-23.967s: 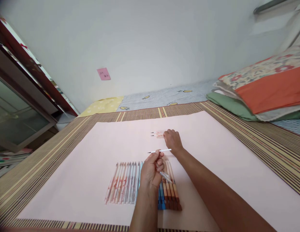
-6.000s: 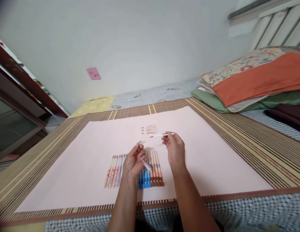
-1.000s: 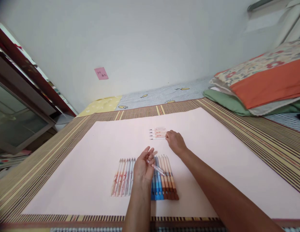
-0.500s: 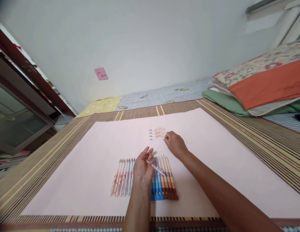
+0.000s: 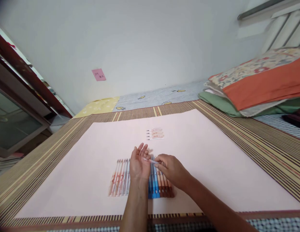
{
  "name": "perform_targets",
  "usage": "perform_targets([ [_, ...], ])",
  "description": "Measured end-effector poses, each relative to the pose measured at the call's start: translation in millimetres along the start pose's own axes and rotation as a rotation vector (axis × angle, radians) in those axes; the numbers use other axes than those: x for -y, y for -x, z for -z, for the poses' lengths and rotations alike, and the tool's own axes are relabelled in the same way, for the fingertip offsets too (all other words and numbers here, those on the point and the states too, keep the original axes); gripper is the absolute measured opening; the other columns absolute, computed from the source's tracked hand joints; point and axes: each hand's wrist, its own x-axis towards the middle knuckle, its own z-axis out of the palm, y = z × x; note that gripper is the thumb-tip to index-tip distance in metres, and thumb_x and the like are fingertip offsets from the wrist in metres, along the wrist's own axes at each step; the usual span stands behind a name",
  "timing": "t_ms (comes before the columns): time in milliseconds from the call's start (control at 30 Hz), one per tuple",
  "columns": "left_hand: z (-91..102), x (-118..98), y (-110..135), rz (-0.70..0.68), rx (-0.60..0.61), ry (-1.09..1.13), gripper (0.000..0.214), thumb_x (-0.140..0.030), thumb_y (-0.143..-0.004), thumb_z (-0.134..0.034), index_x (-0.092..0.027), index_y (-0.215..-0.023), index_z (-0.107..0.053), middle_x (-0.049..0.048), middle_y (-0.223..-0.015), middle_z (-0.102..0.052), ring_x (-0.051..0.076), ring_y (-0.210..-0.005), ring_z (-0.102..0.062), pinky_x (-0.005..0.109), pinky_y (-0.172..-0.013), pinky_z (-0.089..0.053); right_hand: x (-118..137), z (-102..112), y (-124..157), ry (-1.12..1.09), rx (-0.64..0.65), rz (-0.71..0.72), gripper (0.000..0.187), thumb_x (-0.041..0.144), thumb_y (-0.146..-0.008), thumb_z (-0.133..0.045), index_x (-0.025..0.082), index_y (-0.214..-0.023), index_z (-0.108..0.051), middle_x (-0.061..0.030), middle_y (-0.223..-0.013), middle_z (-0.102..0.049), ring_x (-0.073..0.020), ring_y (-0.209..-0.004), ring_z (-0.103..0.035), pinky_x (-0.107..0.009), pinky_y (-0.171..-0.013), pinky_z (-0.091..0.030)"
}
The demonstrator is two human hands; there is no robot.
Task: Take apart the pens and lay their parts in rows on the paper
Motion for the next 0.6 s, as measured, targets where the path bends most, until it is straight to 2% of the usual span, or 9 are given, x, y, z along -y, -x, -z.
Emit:
perform_targets([
  [100,1.0,0.9,-0.5,-0.013,0.04,-0.01,0.03,-0.034,-0.1,-0.055,-0.01,-0.093,-0.072,0.0134,-0.094,-0.068,0.011,-0.065,-0.057,0.018,-0.051,-0.043,-3.3,-0.5,-1.5,0.019,-0.054,0.034,0.026,0.042,-0.095,-0.056,0.022,-0.089,-0.071,-0.0029,-0.083,-0.071,-0.0191,-0.077,-0.063,-0.029,-0.069,-0.046],
  [233,1.8,5.7,-2.2,-0.089,0.014,-0.106,0.024,-0.037,-0.089,-0.069,-0.013,-0.088,-0.073,0.0124,-0.092,-0.07,0.016,-0.081,-0.066,0.025,-0.07,-0.053,-7.4,1.6,-6.1,-0.125,-0.068,-0.033,0.029,0.05,-0.091,-0.061,0.023,-0.089,-0.07,-0.0005,-0.073,-0.067,-0.0189,-0.07,-0.06,-0.03,-0.064,-0.048],
  [333,4.0,12.3,-3.6,-0.19,0.014,-0.334,0.022,-0.032,-0.073,-0.081,-0.014,-0.082,-0.072,0.0066,-0.079,-0.068,0.015,-0.071,-0.064,0.024,-0.064,-0.049,-10.6,4.6,-10.2,-0.127,-0.177,-0.05,0.03,0.053,-0.086,-0.066,0.023,-0.087,-0.068,-0.0001,-0.07,-0.065,-0.0185,-0.066,-0.059,-0.029,-0.06,-0.046],
  [433,8.3,18.3,-5.0,-0.263,0.044,-0.595,0.023,-0.028,-0.062,-0.084,-0.014,-0.075,-0.07,0.0011,-0.063,-0.063,0.012,-0.057,-0.056,0.023,-0.055,-0.04,-13.7,7.7,-13.0,-0.1,-0.243,-0.066,0.03,0.052,-0.083,-0.068,0.022,-0.085,-0.067,-0.0006,-0.07,-0.066,-0.0183,-0.066,-0.059,-0.029,-0.058,-0.046],
  [533,12.0,20.7,-6.3,-0.294,0.087,-0.683,0.018,-0.027,-0.062,-0.079,-0.015,-0.066,-0.067,-0.0006,-0.053,-0.058,0.011,-0.049,-0.049,0.024,-0.054,-0.038,-17.8,11.6,-15.4,-0.133,-0.202,-0.081,0.029,0.05,-0.081,-0.071,0.021,-0.086,-0.069,-0.0018,-0.075,-0.07,-0.0191,-0.071,-0.062,-0.029,-0.063,-0.047],
  [600,12.9,20.7,-6.6,-0.308,0.106,-0.709,0.015,-0.026,-0.063,-0.076,-0.014,-0.068,-0.068,0.0002,-0.053,-0.06,0.012,-0.05,-0.05,0.025,-0.056,-0.04,-20.9,15.8,-18.2,-0.182,-0.152,-0.077,0.03,0.049,-0.082,-0.069,0.02,-0.09,-0.072,-0.0035,-0.08,-0.073,-0.0196,-0.075,-0.064,-0.031,-0.067,-0.049],
])
